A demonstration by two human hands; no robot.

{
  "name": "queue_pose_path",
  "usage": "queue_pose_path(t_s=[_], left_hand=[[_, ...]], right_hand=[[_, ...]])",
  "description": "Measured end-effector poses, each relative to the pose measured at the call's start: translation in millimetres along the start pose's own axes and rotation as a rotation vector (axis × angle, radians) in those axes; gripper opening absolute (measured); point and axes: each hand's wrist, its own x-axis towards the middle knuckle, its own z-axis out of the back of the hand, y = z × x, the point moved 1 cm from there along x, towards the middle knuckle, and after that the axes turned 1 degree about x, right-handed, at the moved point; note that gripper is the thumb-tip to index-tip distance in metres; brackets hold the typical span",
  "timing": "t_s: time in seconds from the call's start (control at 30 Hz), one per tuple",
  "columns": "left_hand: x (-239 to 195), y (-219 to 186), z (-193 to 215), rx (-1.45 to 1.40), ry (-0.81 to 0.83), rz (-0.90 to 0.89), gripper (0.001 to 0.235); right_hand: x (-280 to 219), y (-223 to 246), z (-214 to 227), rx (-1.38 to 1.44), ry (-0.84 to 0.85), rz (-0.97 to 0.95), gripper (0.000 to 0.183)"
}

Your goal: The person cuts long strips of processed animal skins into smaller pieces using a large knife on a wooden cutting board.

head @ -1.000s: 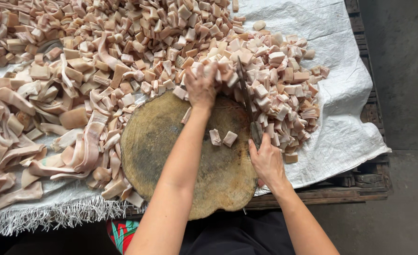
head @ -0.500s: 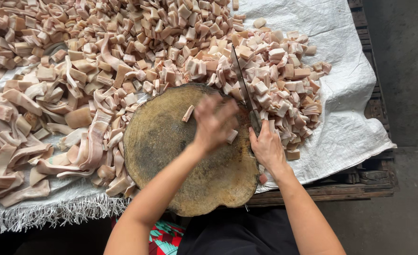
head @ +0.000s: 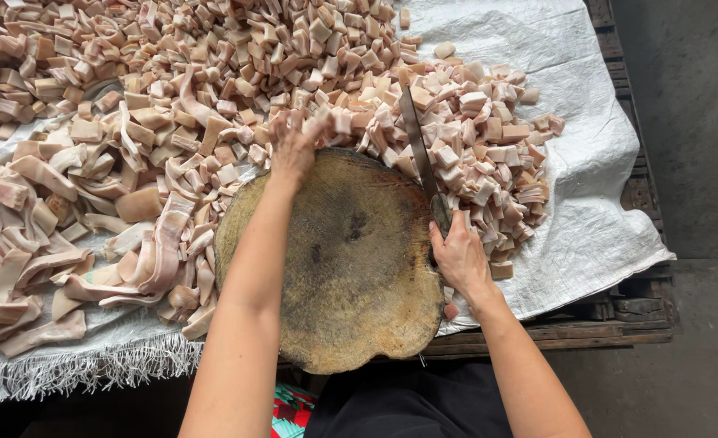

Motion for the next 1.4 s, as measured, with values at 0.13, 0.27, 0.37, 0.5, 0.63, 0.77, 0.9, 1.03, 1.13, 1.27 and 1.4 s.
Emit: queue_pose_path(t_s=[0.13, 0.27, 0.37, 0.5, 0.63, 0.77, 0.9, 1.03, 1.13, 1.27, 1.4], left_hand=[[2.8, 10.3, -1.6, -0.141, 0.114, 0.271, 0.031], [-81.1, -22.3, 23.7, -0.206, -0.168, 0.16, 0.033], [-139.7, -23.6, 56.2, -0.265, -0.254, -0.001, 0.039], [-211.8, 37.4, 89.4, -0.352, -0.177, 0.083, 0.026], [-268.2, 147.1, 118.4, -0.228, -0.139, 0.756, 0.068], [-287.6, 206.5, 118.8, -0.309, 0.185, 0.822, 0.122], [-272.4, 221.4, 86.2, -0.223, 0.516, 0.946, 0.116], [-273.8, 227.6, 39.7, 0.017, 0.478, 0.953, 0.088], [-288.8, 219.7, 39.9, -0.023, 0.306, 0.894, 0.063], [-292.0, 206.3, 86.7, -0.333, 0.168, 0.877, 0.057], [-266.2, 150.0, 190.5, -0.818, 0.105, 0.944, 0.047]], right_hand=[[-1.2, -2.5, -1.5, 0.02, -0.002, -0.024, 0.041], [-4.1, -2.3, -1.6, -0.015, -0.079, 0.108, 0.042], [-20.0, 6.6, 5.0, 0.013, 0.029, -0.025, 0.04], [-68.1, 25.7, 12.2, 0.037, 0.051, 0.017, 0.04], [-97.8, 23.8, 4.6, 0.033, 0.184, -0.169, 0.041], [-101.9, 4.2, -21.1, -0.141, 0.159, -0.048, 0.041], [-99.3, -7.8, -30.2, -0.124, 0.136, -0.038, 0.041], [-102.7, -7.6, -33.5, -0.13, 0.106, -0.039, 0.041], [-104.0, -7.4, -35.3, -0.108, 0.088, -0.015, 0.041], [-104.0, -10.1, -34.7, -0.131, 0.085, -0.02, 0.042], [-103.2, -6.8, -33.8, -0.127, 0.115, -0.044, 0.045]])
